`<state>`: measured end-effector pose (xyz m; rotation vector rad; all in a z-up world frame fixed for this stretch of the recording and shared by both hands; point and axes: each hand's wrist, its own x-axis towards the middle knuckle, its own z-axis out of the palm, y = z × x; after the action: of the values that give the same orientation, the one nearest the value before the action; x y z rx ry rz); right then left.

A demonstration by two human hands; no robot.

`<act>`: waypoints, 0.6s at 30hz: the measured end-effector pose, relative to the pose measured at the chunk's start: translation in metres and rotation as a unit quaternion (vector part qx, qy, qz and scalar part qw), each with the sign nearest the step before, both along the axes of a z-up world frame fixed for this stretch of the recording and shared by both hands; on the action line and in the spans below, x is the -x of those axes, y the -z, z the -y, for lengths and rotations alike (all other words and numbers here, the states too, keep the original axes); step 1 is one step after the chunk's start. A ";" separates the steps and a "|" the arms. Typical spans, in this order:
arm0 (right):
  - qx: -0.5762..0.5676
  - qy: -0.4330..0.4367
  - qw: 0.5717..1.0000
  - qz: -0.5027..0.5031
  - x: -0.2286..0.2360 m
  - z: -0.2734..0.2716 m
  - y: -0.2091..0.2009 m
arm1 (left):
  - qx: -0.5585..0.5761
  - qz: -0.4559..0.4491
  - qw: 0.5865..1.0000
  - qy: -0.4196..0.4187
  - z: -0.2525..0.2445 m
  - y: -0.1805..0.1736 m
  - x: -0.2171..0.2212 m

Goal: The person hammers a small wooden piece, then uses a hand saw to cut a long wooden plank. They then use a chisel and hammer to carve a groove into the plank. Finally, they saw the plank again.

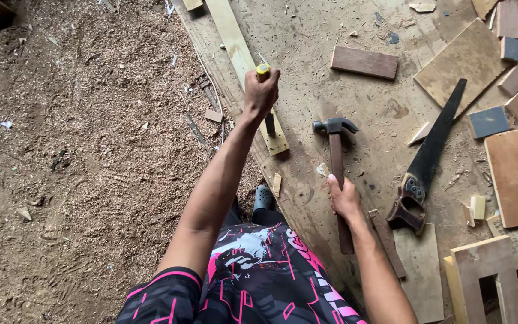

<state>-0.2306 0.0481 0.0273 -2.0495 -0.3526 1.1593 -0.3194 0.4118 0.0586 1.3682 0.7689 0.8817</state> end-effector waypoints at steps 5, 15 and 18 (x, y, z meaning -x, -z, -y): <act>-0.007 -0.035 0.999 0.014 -0.004 -0.002 0.004 | 0.033 -0.001 0.999 -0.007 -0.004 -0.002 0.002; -0.017 -0.013 1.000 -0.006 -0.002 0.001 0.009 | 0.051 -0.010 0.999 0.009 -0.009 -0.009 -0.002; -0.007 -0.004 1.000 -0.012 0.000 0.000 0.007 | 0.065 -0.016 0.998 0.007 -0.009 -0.009 -0.002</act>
<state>-0.2302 0.0476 0.0205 -2.0222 -0.3573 1.1808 -0.3175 0.4205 0.0678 1.2739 0.8273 0.7864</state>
